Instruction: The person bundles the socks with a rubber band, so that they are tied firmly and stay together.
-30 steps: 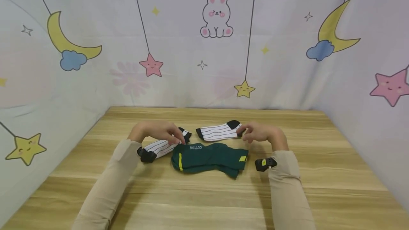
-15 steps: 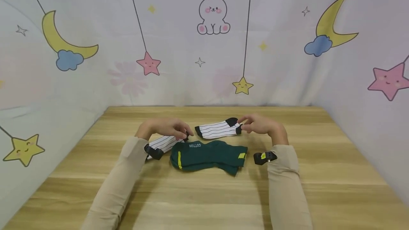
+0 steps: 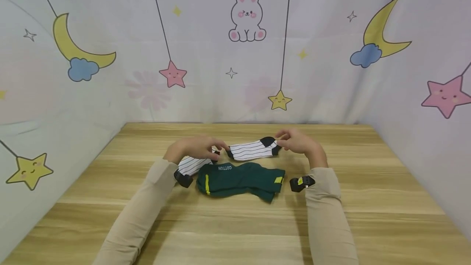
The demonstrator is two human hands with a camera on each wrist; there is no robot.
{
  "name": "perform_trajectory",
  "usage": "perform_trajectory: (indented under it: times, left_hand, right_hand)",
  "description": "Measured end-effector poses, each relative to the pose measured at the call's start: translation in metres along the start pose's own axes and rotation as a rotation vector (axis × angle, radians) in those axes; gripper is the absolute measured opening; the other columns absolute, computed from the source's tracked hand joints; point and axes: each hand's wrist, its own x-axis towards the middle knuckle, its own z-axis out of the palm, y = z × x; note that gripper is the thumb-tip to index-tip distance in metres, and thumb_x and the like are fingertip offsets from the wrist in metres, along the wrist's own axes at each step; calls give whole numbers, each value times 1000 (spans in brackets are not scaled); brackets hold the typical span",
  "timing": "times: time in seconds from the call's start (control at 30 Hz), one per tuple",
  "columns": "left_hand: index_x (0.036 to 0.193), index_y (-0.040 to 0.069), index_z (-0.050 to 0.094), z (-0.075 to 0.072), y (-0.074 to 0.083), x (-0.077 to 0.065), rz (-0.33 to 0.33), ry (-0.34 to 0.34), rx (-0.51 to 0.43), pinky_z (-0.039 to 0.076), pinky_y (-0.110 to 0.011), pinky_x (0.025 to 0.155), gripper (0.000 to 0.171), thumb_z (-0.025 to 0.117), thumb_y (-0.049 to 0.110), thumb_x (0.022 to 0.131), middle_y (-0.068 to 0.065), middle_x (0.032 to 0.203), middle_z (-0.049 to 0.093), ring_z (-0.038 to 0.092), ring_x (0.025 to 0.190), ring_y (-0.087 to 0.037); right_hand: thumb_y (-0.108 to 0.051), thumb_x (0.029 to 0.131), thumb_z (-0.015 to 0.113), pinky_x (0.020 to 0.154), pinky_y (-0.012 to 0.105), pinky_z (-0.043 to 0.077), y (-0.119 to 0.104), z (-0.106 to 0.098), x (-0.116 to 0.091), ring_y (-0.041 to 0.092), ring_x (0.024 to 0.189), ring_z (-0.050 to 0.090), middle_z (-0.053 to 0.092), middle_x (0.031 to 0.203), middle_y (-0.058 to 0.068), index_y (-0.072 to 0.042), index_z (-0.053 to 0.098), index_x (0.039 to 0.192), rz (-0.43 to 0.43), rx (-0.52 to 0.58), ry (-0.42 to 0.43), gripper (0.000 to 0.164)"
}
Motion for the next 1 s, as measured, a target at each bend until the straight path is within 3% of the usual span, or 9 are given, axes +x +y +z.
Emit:
perform_trajectory:
  times: [0.33, 0.53, 0.77, 0.9, 1.0]
  left_hand:
    - [153, 13, 43, 6, 6, 7, -2, -12, 12, 39, -46, 109, 53, 59, 22, 103, -10, 150, 46, 46, 136, -28]
    - [150, 16, 48, 16, 10, 15, -25, -7, 74, 40, -45, 107, 50, 59, 28, 103, -15, 148, 46, 46, 132, -30]
    - [144, 19, 55, 21, 16, 22, -59, -32, 143, 34, -46, 113, 43, 59, 30, 102, -13, 148, 48, 39, 140, -31]
    - [143, 20, 57, 23, 17, 24, -61, -44, 180, 31, -46, 114, 41, 58, 31, 103, -10, 144, 53, 43, 137, -30]
    - [141, 20, 59, 25, 17, 25, -44, -35, 192, 31, -45, 114, 39, 57, 31, 103, -8, 139, 57, 47, 133, -29]
  right_hand:
    - [-14, 104, 52, 84, 50, 51, 5, 5, 6, 47, 111, 60, 47, 138, 36, 7, 44, 142, 23, 16, 29, 44]
    - [-14, 105, 51, 81, 44, 53, 7, 9, 9, 41, 107, 62, 46, 140, 35, 7, 44, 143, 46, -14, -6, 44]
    - [-13, 103, 52, 58, 28, 42, 7, 12, 11, 31, 94, 63, 32, 147, 40, 6, 41, 146, 107, -11, -49, 48]
    - [-14, 103, 54, 62, 30, 47, 9, 15, 12, 27, 90, 65, 42, 142, 36, 7, 43, 143, 126, -62, -81, 47]
    - [-14, 103, 54, 66, 33, 50, 10, 16, 14, 26, 88, 66, 56, 128, 29, 10, 47, 139, 112, -113, -85, 43]
